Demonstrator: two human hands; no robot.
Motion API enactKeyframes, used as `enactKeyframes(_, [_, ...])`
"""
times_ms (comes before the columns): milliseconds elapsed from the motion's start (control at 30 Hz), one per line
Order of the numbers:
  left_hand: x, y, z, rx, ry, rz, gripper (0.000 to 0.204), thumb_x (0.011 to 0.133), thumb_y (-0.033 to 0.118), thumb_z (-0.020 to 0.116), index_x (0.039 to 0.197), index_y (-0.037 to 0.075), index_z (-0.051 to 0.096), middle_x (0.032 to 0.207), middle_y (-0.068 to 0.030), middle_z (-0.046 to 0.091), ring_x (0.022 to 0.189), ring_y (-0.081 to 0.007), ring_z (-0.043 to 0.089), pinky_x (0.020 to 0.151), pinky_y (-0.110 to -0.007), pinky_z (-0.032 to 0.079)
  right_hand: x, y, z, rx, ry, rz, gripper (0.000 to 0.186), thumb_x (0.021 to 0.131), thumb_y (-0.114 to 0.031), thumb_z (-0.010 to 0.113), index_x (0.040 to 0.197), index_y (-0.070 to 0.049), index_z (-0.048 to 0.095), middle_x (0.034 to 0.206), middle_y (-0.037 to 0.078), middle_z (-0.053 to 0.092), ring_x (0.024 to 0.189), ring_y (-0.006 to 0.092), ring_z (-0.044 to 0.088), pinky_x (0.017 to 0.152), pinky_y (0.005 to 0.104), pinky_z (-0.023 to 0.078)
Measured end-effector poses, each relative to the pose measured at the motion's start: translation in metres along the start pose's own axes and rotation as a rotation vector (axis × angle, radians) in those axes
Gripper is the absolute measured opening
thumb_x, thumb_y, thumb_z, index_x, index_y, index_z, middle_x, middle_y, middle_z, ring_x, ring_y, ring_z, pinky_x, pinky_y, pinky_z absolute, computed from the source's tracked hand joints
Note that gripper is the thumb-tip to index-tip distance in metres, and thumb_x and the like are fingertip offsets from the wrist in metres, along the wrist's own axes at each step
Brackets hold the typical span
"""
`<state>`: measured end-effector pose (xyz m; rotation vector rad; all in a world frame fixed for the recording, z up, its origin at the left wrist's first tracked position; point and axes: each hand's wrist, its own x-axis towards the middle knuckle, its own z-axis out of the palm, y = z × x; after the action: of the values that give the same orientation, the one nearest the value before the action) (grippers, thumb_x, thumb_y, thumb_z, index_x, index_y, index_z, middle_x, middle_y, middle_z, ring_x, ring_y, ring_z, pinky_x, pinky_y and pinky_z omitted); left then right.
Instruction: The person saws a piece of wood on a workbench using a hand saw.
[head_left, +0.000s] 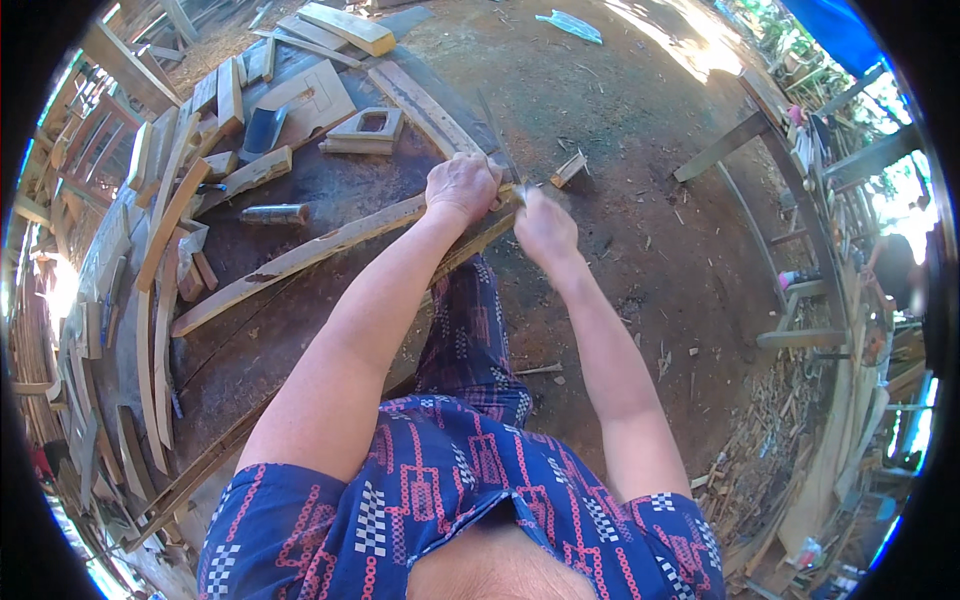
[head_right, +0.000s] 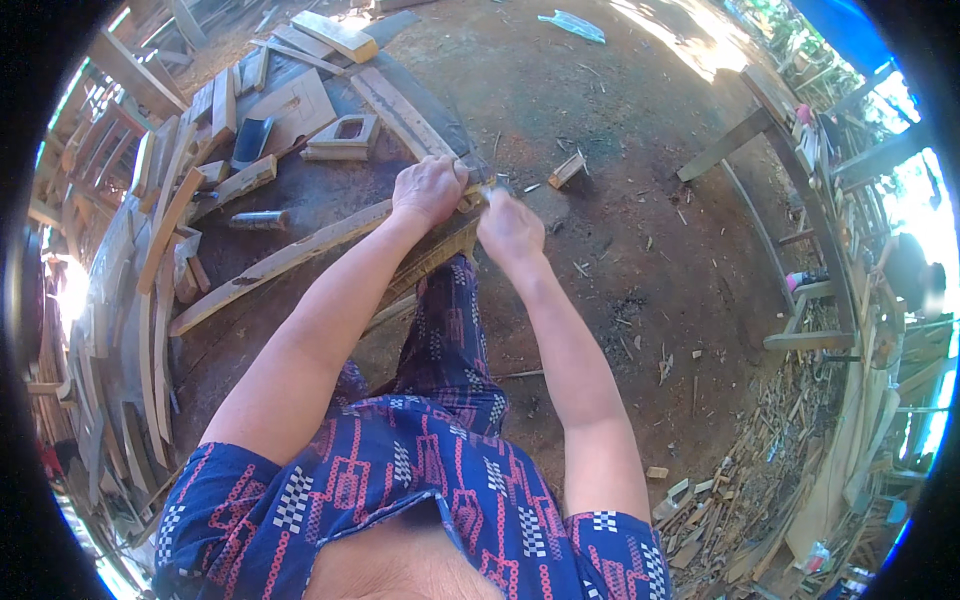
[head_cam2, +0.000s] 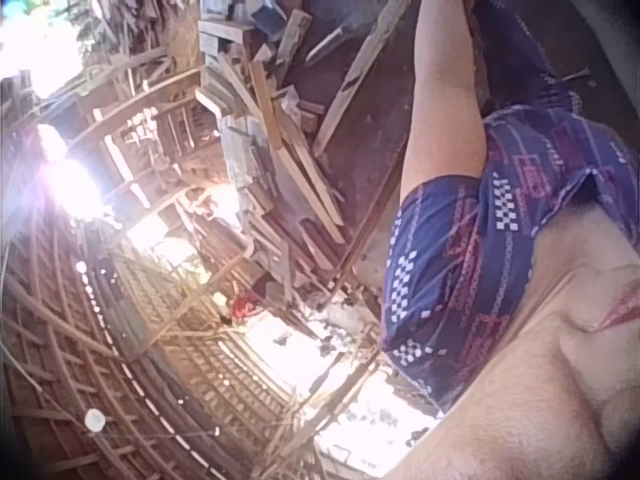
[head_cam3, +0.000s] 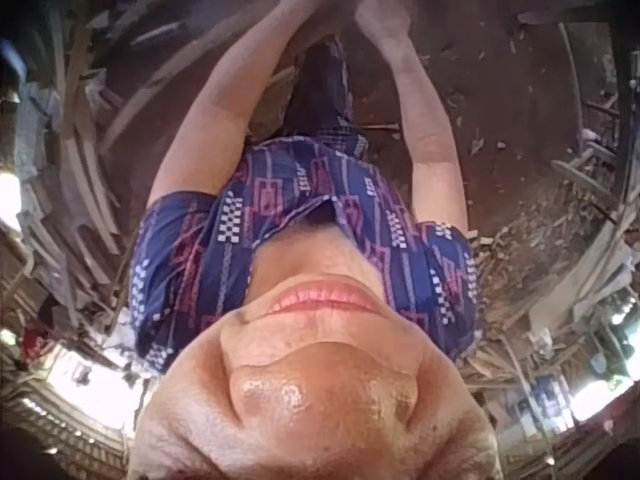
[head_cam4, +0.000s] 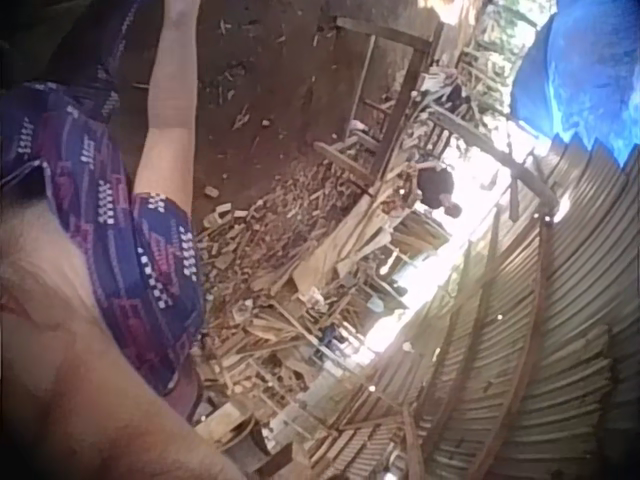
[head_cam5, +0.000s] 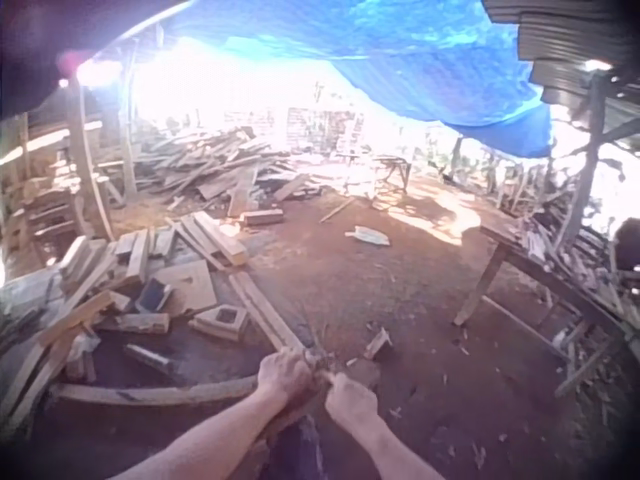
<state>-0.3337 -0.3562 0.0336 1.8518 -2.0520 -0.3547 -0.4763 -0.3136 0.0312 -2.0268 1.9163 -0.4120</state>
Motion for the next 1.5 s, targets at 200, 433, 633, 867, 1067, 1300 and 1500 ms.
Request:
enactKeyframes(200, [0.003, -0.002, -0.003, 0.006, 0.025, -0.010, 0.040, 0.090, 0.033, 0.043, 0.090, 0.003, 0.068, 0.094, -0.0198, 0.067, 0.089, -0.0327, 0.066, 0.078, -0.043, 0.052, -0.105, 0.034, -0.009, -0.032, -0.076, 0.033, 0.022, 0.090, -0.024, 0.050, 0.093, -0.003, 0.050, 0.076, 0.023, 0.064, 0.072, 0.0424, 0.063, 0.066, 0.0527, 0.048])
enactKeyframes(433, [-0.001, 0.008, -0.001, 0.004, 0.015, 0.001, 0.039, 0.090, 0.033, 0.043, 0.091, 0.003, 0.068, 0.095, -0.0208, 0.066, 0.090, -0.0336, 0.066, 0.079, -0.043, 0.052, -0.004, 0.004, -0.011, -0.044, -0.031, 0.026, 0.023, 0.088, -0.020, 0.047, 0.094, -0.001, 0.059, 0.091, 0.023, 0.066, 0.088, 0.0400, 0.064, 0.077, 0.0480, 0.049])
enactKeyframes(633, [0.004, -0.004, 0.001, 0.008, 0.039, -0.019, 0.038, 0.090, 0.032, 0.043, 0.090, 0.004, 0.069, 0.094, -0.0209, 0.067, 0.089, -0.0336, 0.066, 0.080, -0.043, 0.051, -0.017, -0.002, -0.006, -0.017, -0.015, 0.004, 0.021, 0.088, -0.020, 0.047, 0.093, -0.001, 0.057, 0.087, 0.024, 0.066, 0.086, 0.0406, 0.064, 0.076, 0.0490, 0.049])
enactKeyframes(867, [0.003, -0.003, 0.000, -0.019, 0.047, 0.009, 0.038, 0.089, 0.032, 0.043, 0.087, 0.003, 0.068, 0.092, -0.0199, 0.067, 0.088, -0.0329, 0.066, 0.078, -0.042, 0.052, -0.112, 0.028, -0.013, -0.061, -0.116, 0.135, 0.023, 0.091, -0.026, 0.049, 0.091, -0.004, 0.051, 0.076, 0.025, 0.064, 0.076, 0.0423, 0.063, 0.067, 0.0529, 0.047])
enactKeyframes(1067, [0.001, 0.002, -0.003, -0.015, 0.010, -0.012, 0.039, 0.090, 0.032, 0.041, 0.090, 0.003, 0.067, 0.093, -0.0213, 0.066, 0.089, -0.0346, 0.065, 0.079, -0.043, 0.051, -0.017, 0.008, -0.008, -0.030, 0.010, -0.046, 0.026, 0.089, -0.023, 0.047, 0.101, -0.003, 0.057, 0.085, 0.023, 0.065, 0.083, 0.0403, 0.064, 0.076, 0.0499, 0.048])
enactKeyframes(1300, [0.000, -0.001, -0.006, -0.030, -0.012, -0.036, 0.040, 0.091, 0.031, 0.039, 0.090, 0.001, 0.066, 0.094, -0.0221, 0.066, 0.089, -0.0360, 0.064, 0.080, -0.044, 0.050, -0.019, 0.004, -0.001, -0.006, 0.013, -0.035, 0.024, 0.089, -0.022, 0.047, 0.100, -0.002, 0.056, 0.086, 0.023, 0.065, 0.084, 0.0407, 0.063, 0.075, 0.0503, 0.048])
enactKeyframes(1500, [0.001, -0.001, -0.008, -0.006, -0.005, 0.017, 0.038, 0.091, 0.031, 0.040, 0.093, 0.003, 0.066, 0.094, -0.0200, 0.066, 0.089, -0.0341, 0.064, 0.079, -0.043, 0.051, -0.114, 0.029, -0.006, -0.031, -0.093, 0.103, 0.023, 0.091, -0.026, 0.051, 0.093, -0.004, 0.051, 0.076, 0.024, 0.064, 0.072, 0.0420, 0.063, 0.066, 0.0518, 0.047])
